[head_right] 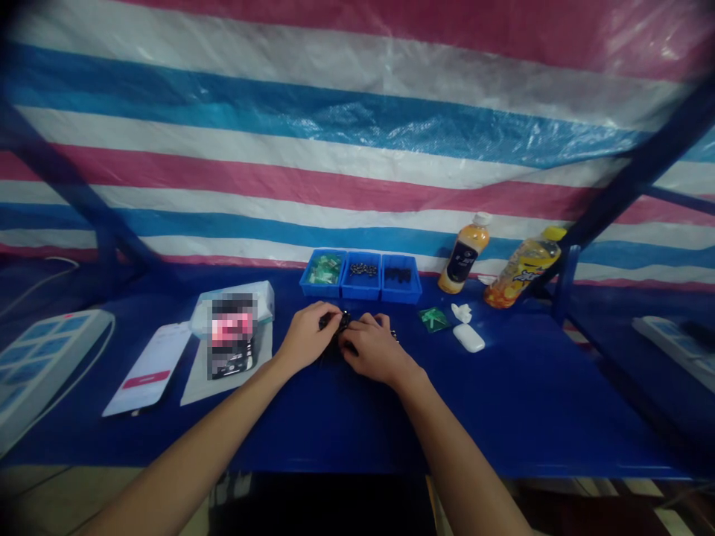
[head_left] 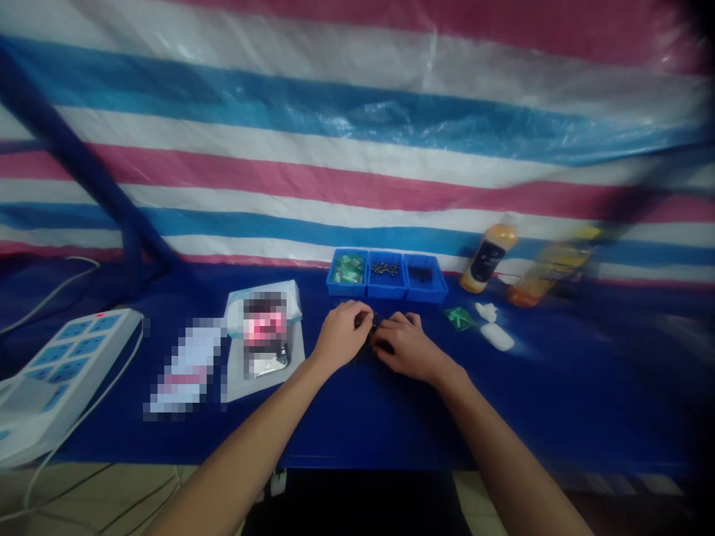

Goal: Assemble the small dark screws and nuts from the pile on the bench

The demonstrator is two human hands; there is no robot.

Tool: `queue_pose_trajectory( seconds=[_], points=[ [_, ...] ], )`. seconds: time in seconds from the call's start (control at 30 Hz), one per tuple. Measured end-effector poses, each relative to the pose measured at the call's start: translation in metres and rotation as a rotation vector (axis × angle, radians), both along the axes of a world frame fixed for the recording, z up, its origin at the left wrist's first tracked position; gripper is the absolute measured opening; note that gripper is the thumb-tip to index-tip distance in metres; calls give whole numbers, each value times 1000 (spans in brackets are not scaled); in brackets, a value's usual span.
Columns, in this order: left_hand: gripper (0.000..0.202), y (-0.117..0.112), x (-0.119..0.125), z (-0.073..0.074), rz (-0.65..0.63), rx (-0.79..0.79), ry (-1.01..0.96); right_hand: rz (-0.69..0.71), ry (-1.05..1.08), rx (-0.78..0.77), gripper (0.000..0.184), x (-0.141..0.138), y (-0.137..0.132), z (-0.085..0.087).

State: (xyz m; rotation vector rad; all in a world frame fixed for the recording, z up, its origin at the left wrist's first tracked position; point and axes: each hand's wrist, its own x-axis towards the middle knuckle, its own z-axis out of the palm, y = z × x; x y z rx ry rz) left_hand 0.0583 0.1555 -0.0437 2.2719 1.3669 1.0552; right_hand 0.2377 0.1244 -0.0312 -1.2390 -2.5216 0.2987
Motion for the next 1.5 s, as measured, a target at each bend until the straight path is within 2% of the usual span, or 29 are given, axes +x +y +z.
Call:
queue_pose_trajectory(
  seconds=[0.4, 0.67, 0.87, 0.97, 1.03, 1.13, 1.3, 1.5],
  points=[
    [13, -1, 0, 2, -9, -3, 7, -75, 13, 69, 7, -2, 3, -5],
    [13, 0, -1, 2, -5, -6, 9, -250, 33, 116, 14, -1, 7, -11],
    [17, 1, -2, 0, -24, -1, 10, -364, 168, 100, 17, 4, 10, -7],
    [27, 0, -1, 1, -78, 26, 44, -401, 286, 86, 16, 6, 11, -3],
    [30, -1, 0, 2, -116, 37, 68, -390, 360, 79, 17, 7, 12, -1],
    [23, -3, 2, 3, -139, 35, 71, -360, 449, 66, 17, 8, 12, 1],
    [27, -1, 2, 2, -122, 16, 35, -350, 558, -24, 19, 9, 14, -1],
    [16, 0, 1, 3, -110, 31, 60, -304, 680, -144, 21, 7, 15, -3]
  ],
)
